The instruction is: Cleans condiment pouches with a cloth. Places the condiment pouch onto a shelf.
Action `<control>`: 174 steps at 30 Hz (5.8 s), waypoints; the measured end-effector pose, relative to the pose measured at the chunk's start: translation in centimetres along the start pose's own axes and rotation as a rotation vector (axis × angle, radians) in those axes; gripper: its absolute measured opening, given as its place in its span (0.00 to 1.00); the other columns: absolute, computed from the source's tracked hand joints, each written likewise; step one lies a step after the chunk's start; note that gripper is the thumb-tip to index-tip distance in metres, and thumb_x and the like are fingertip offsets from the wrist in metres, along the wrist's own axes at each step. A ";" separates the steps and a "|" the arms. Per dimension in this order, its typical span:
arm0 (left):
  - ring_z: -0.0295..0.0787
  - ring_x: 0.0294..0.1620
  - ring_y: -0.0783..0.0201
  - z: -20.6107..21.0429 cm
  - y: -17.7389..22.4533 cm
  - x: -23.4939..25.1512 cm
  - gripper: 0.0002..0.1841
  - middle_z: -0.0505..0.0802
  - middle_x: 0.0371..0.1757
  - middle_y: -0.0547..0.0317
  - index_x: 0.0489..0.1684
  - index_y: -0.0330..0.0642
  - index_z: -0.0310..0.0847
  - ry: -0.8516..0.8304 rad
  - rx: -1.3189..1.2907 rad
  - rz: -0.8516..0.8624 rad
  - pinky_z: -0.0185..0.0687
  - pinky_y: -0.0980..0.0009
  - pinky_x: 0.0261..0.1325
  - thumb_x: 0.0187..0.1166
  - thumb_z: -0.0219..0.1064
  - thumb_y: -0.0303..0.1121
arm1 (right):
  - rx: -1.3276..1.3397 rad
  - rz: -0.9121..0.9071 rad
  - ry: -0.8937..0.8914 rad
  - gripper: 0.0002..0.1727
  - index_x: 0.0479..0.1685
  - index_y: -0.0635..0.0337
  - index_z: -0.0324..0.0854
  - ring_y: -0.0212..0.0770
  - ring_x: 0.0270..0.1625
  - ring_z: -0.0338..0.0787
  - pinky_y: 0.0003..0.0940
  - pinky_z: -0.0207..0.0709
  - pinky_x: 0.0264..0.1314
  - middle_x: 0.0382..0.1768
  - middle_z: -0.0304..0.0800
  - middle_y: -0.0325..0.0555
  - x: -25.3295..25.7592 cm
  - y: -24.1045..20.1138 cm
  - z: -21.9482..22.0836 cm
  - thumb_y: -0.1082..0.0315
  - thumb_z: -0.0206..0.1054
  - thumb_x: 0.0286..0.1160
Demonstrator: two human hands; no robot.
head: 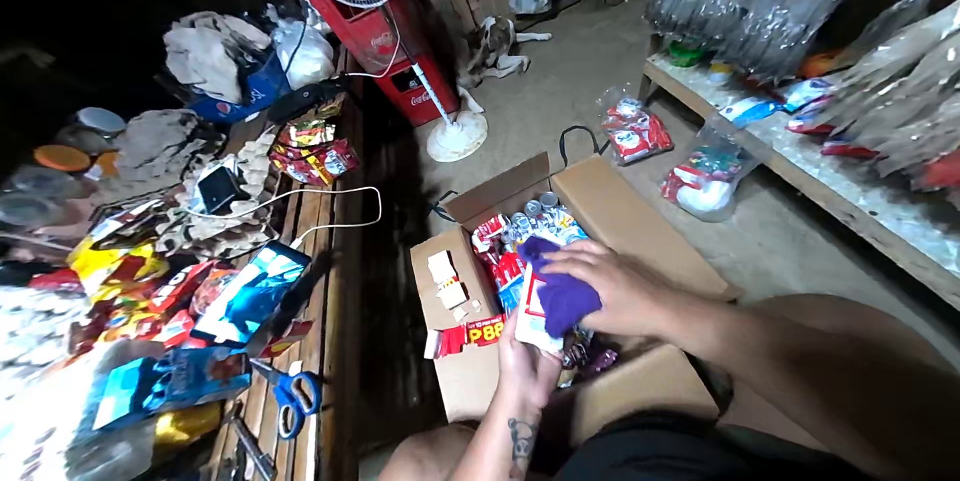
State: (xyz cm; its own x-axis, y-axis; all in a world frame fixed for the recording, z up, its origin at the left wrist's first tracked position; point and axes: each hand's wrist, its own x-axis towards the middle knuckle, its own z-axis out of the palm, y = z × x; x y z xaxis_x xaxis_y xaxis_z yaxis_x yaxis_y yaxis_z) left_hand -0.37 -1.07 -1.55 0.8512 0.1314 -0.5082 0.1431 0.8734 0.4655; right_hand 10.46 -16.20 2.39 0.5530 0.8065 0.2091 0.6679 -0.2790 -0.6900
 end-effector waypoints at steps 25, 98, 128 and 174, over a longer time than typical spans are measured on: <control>0.91 0.56 0.67 -1.1 0.5 -1.2 0.35 0.92 0.55 0.59 0.73 0.33 0.66 -0.361 0.588 0.136 0.87 0.65 0.62 0.84 0.49 0.59 | 0.441 0.529 0.045 0.20 0.61 0.63 0.83 0.35 0.54 0.88 0.38 0.80 0.64 0.50 0.90 0.49 2.0 1.4 -4.0 0.65 0.76 0.72; 0.86 0.62 0.63 -1.5 0.7 0.9 0.29 0.85 0.64 0.51 0.83 0.39 0.57 0.026 0.471 0.319 0.83 0.61 0.64 0.94 0.32 0.48 | 0.321 0.218 -0.114 0.48 0.94 0.54 0.53 0.58 0.93 0.55 0.49 0.55 0.91 0.92 0.46 0.66 -0.1 -0.1 3.3 0.64 0.73 0.71; 0.86 0.62 0.62 -0.1 0.6 0.7 0.31 0.87 0.62 0.53 0.79 0.42 0.62 0.073 0.279 0.306 0.84 0.60 0.63 0.94 0.27 0.53 | 0.353 0.258 -0.115 0.43 0.90 0.55 0.62 0.54 0.91 0.58 0.48 0.54 0.91 0.90 0.56 0.60 0.2 -0.8 2.2 0.63 0.72 0.70; 0.87 0.63 0.66 -0.9 2.2 1.2 0.27 0.86 0.63 0.52 0.82 0.36 0.55 -0.016 0.444 0.483 0.83 0.65 0.68 0.95 0.31 0.46 | 0.048 0.243 -0.429 0.37 0.84 0.56 0.72 0.60 0.77 0.75 0.58 0.69 0.77 0.77 0.73 0.63 0.8 -1.4 -0.9 0.69 0.75 0.68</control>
State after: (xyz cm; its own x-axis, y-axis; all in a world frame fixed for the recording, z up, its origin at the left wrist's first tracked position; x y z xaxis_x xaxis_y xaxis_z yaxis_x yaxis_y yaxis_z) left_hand 0.49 1.43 -1.74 0.8786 0.4506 -0.1581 -0.0650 0.4409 0.8952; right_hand 10.40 -15.64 4.14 0.4284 0.8658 -0.2585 0.5162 -0.4693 -0.7165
